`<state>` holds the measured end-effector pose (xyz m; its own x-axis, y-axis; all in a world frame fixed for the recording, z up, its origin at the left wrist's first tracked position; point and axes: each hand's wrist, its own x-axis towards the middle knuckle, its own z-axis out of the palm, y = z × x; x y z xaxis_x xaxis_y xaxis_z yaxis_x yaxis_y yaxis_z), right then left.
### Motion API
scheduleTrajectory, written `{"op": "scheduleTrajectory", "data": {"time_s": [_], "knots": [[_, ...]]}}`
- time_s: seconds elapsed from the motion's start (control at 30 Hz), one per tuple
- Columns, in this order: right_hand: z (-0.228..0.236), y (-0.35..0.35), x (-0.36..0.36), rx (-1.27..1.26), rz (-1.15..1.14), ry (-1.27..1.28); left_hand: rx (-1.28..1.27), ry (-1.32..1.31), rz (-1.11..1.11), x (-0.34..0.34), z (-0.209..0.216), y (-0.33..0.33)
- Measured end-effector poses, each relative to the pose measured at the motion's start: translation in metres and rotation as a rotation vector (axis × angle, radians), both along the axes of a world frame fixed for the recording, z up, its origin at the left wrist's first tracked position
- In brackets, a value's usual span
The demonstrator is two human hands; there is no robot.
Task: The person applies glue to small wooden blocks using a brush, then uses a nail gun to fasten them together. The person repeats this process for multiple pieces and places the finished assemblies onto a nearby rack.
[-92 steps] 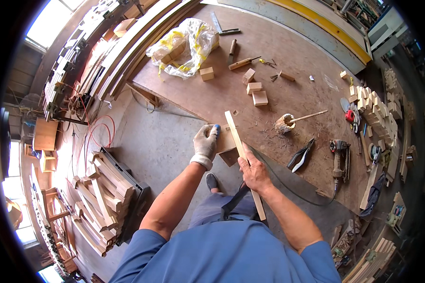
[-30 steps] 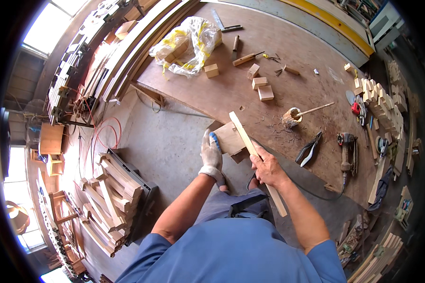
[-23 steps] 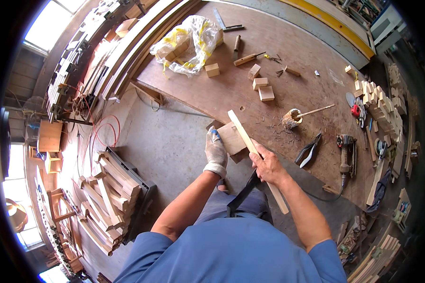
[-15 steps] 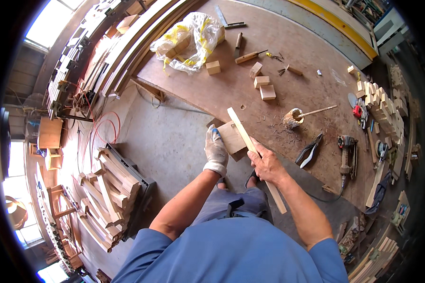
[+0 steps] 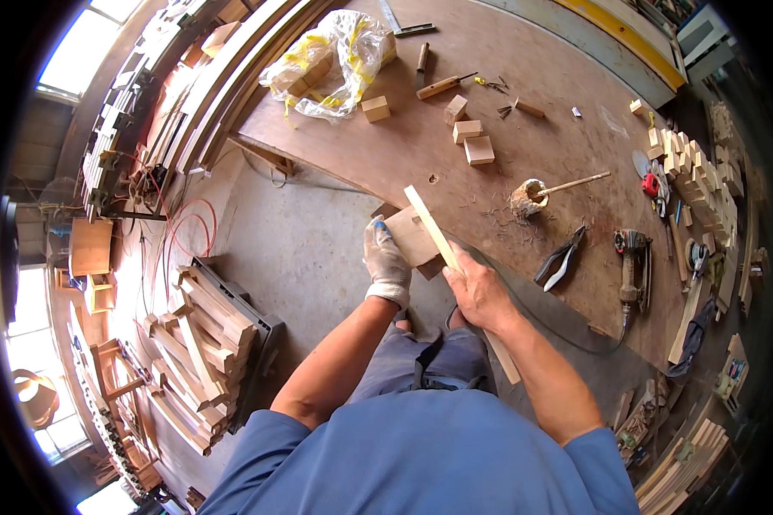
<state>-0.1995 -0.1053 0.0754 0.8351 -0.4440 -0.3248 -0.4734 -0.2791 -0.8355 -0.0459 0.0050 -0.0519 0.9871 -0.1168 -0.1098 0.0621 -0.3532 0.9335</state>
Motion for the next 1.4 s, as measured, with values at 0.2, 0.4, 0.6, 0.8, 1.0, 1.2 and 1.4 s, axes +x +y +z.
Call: {"op": "scheduleTrajectory", "data": {"time_s": [0.2,0.4,0.6,0.8,1.0,1.2,1.4], "knots": [[0.010,0.022,-0.082,-0.040,0.010,0.061,0.024,0.014,-0.016,-0.002,0.018,-0.001],[0.010,0.004,-0.147,0.383,-0.536,0.232,0.040,-0.008,-0.055,0.005,0.012,0.007],[0.004,-0.109,-0.195,0.274,-0.766,0.001,-0.045,0.151,-0.054,0.006,0.038,0.002],[-0.059,-0.136,-0.235,0.232,-0.958,0.080,-0.008,-0.046,-0.158,0.013,0.002,0.011],[-0.137,-0.183,-0.229,-0.349,-0.741,0.443,-0.009,0.060,-0.172,0.012,0.039,0.004],[-0.147,-0.229,-0.212,-0.511,-0.679,0.285,-0.008,0.069,-0.421,0.032,0.038,0.025],[-0.189,-0.265,-0.226,-0.619,-0.597,0.394,-0.038,0.393,-0.771,0.066,0.048,0.009]]}}
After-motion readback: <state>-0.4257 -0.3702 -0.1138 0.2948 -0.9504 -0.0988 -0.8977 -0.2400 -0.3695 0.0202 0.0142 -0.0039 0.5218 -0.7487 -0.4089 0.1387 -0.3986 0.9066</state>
